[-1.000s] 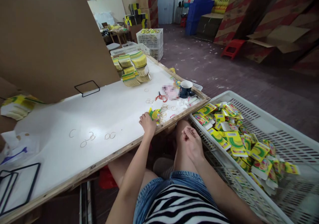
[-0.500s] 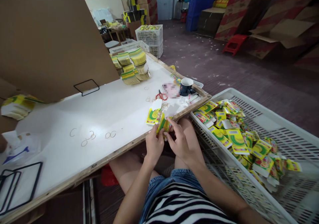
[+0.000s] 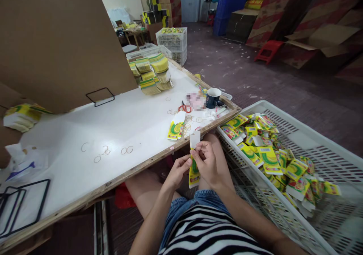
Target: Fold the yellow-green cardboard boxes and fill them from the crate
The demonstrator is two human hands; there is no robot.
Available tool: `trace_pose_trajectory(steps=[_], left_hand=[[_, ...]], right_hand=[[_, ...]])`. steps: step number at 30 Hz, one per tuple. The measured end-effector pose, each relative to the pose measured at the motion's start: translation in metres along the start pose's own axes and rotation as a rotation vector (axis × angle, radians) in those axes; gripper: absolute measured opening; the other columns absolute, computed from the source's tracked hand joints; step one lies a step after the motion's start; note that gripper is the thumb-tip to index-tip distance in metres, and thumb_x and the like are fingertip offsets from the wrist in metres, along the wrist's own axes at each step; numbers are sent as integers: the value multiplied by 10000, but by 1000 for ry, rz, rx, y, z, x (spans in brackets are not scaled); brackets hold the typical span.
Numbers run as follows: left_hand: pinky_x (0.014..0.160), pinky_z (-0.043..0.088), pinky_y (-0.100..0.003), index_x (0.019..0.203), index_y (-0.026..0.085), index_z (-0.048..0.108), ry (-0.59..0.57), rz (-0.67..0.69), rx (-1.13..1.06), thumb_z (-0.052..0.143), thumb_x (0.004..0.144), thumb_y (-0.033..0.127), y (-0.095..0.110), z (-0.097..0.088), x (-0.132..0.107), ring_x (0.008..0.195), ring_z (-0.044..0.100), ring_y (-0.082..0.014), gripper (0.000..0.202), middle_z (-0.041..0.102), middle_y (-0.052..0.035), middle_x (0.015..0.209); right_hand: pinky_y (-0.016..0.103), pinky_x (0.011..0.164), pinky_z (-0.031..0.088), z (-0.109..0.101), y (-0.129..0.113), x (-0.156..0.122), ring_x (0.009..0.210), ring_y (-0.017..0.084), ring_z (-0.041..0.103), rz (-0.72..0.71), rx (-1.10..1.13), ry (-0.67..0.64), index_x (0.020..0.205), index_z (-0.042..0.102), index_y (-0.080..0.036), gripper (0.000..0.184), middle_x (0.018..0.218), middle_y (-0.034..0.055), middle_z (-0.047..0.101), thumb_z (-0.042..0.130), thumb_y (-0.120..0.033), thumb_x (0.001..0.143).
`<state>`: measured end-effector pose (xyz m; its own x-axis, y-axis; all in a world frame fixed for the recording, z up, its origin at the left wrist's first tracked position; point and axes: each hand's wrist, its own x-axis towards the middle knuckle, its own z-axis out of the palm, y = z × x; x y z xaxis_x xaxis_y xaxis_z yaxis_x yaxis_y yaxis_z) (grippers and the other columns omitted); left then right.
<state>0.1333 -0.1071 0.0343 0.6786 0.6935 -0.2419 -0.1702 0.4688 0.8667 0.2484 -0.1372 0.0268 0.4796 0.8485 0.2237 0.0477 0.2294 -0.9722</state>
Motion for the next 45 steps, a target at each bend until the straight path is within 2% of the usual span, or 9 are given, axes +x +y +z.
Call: trace_pose_trajectory(steps=[4, 7, 13, 16, 20, 24, 30, 39, 45], left_hand=[[680, 495, -267, 986, 133, 687, 137, 81, -32, 758, 700, 469, -7, 2, 2, 713, 648, -166, 447, 719, -67, 853], [673, 507, -273, 947, 139, 669, 249, 164, -18, 764, 686, 470, -6, 0, 5, 707, 648, -165, 432, 719, -55, 851], [719, 512, -271, 1017, 158, 631, 302, 238, 32, 727, 732, 458, -3, -5, 4, 752, 658, -163, 424, 716, -53, 919], [727, 507, -269, 1069, 161, 610, 302, 258, 108, 692, 765, 464, -5, -6, 4, 784, 653, -171, 438, 709, -61, 962], [798, 491, -289, 1084, 144, 612, 340, 335, 342, 622, 817, 476, -2, -8, 5, 894, 633, -206, 426, 696, -87, 1026], [849, 461, -304, 1115, 138, 604, 303, 366, 612, 533, 879, 447, 6, -7, 1, 933, 610, -215, 395, 683, -94, 1064], [735, 458, -270, 1048, 133, 599, 207, 304, 700, 409, 928, 497, 8, -6, -4, 785, 574, -175, 428, 669, -63, 898], [926, 436, -327, 1171, 143, 566, 29, 261, 513, 489, 873, 569, 12, -7, -5, 1032, 583, -236, 525, 643, -102, 1143], [868, 475, -327, 1141, 148, 569, 128, 258, 389, 599, 809, 552, 4, -11, -1, 960, 612, -233, 524, 667, -96, 1069]], right_hand=[[245, 632, 469, 1, -1, -5, 679, 121, 507, -13, -45, 38, 1041, 495, -233, 229, 854, -4, 526, 596, -321, 855], [270, 707, 495, 0, -2, -6, 778, 142, 550, 0, -78, 59, 1248, 455, -236, 452, 1077, 56, 576, 621, -339, 839], [334, 819, 510, -6, 7, -3, 934, 208, 607, 106, -71, -168, 1157, 598, -195, 351, 1084, 86, 659, 584, -397, 870], [344, 783, 516, -11, 1, 0, 915, 207, 594, -17, -193, -80, 1236, 552, -211, 397, 1151, 96, 620, 585, -370, 873], [450, 981, 426, -16, -15, 6, 1176, 268, 477, -265, -474, -146, 1185, 617, -240, 315, 1326, 105, 506, 584, -325, 884], [485, 974, 423, -18, -15, 10, 1159, 287, 453, -264, -563, -262, 911, 719, -235, 158, 1316, 86, 514, 582, -309, 886], [483, 979, 412, -19, -4, 9, 1135, 274, 454, -225, -461, -246, 877, 727, -238, 151, 1280, 87, 520, 586, -292, 880], [462, 1032, 380, -15, 0, 10, 1210, 255, 447, -186, -335, -283, 849, 680, -221, 132, 1327, 100, 472, 569, -281, 886], [427, 1040, 380, -11, -7, 9, 1221, 243, 461, -182, -259, -227, 925, 685, -237, 186, 1292, 93, 512, 511, -300, 917]])
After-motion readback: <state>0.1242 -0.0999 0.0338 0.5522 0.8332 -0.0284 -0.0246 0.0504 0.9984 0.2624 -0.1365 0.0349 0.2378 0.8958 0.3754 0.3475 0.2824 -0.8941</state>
